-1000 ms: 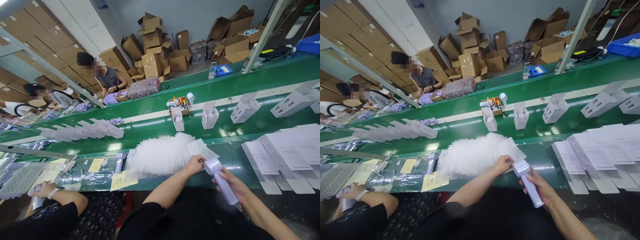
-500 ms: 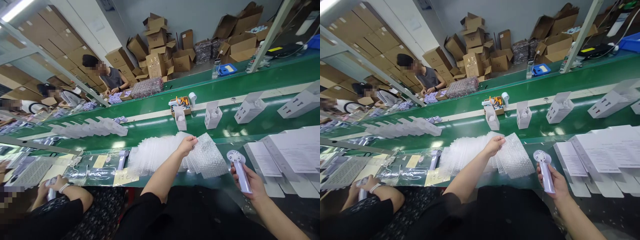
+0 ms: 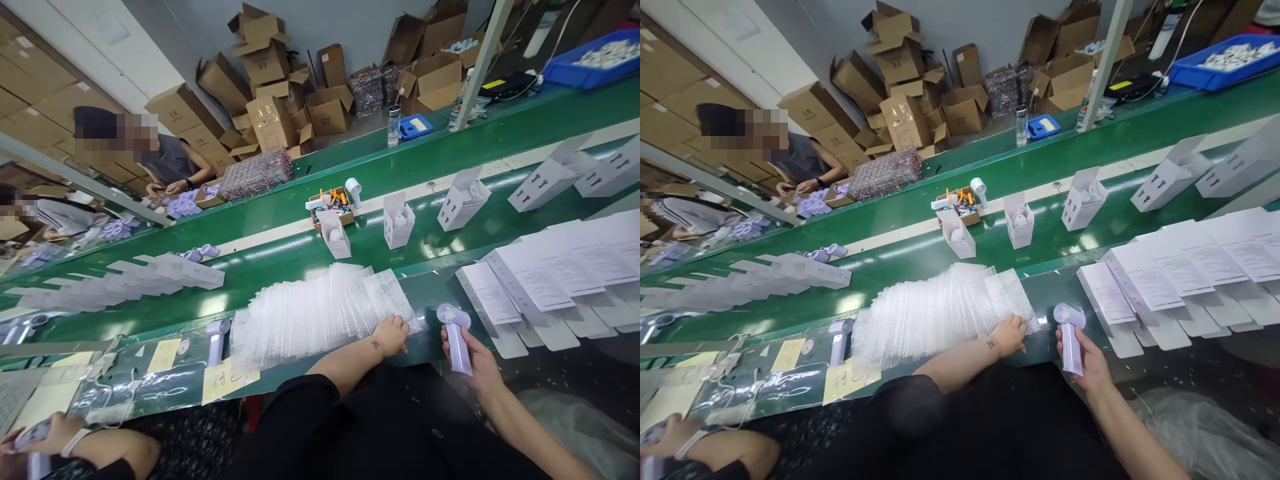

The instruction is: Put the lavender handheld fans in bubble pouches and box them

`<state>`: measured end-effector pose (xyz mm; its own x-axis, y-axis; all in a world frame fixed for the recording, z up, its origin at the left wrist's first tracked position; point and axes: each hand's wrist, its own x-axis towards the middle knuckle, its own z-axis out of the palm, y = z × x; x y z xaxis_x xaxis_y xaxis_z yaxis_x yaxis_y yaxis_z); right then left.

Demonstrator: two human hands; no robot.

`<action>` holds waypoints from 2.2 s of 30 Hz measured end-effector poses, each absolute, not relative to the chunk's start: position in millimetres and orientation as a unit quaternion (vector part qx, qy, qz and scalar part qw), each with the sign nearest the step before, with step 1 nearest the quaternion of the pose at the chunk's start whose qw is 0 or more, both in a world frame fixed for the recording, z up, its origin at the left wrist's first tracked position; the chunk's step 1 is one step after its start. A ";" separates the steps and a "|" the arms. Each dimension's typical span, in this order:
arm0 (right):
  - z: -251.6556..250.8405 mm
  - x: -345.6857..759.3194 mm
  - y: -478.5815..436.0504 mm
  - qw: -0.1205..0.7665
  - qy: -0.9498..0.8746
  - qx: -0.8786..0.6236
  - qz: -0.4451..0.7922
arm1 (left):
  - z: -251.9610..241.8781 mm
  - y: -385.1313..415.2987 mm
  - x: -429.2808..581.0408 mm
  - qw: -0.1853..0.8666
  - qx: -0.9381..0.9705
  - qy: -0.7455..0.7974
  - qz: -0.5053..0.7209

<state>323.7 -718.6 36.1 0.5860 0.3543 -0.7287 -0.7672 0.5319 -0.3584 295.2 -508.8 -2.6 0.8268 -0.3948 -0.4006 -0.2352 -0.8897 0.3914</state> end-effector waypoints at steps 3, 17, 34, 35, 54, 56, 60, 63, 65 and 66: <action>41.8 319.7 -730.5 0.798 0.298 -0.373 0.368 | -11.9 -501.9 299.3 0.194 0.931 -0.176 -0.254; 75.1 312.9 -706.6 0.730 0.102 -0.433 0.519 | 40.6 -497.9 309.6 0.495 0.845 0.045 -0.197; 105.5 322.9 -687.7 0.680 0.121 -0.532 0.490 | 79.6 -503.2 267.9 0.353 0.926 -0.049 0.123; 107.4 322.3 -686.0 0.683 0.125 -0.531 0.486 | 79.5 -505.0 268.0 0.326 0.933 -0.068 0.132; 106.1 335.8 -682.2 0.727 0.251 -0.478 0.424 | 88.9 -519.8 290.9 0.350 0.927 -0.121 0.064; 105.7 343.3 -683.9 0.718 0.228 -0.497 0.431 | 102.4 -523.7 290.9 0.351 0.924 -0.145 0.042; 114.2 372.0 -684.4 0.654 0.176 -0.593 0.436 | 130.7 -525.3 301.5 0.401 0.915 -0.033 0.036; 140.5 405.2 -679.9 0.518 0.052 -0.723 0.454 | 149.8 -518.1 310.5 0.464 0.884 0.045 0.039; 166.9 427.8 -673.6 0.394 -0.036 -0.801 0.448 | 161.6 -508.5 312.4 0.510 0.850 0.126 0.032; 180.7 437.5 -669.2 0.343 -0.078 -0.826 0.441 | 167.4 -502.1 311.8 0.530 0.832 0.162 0.032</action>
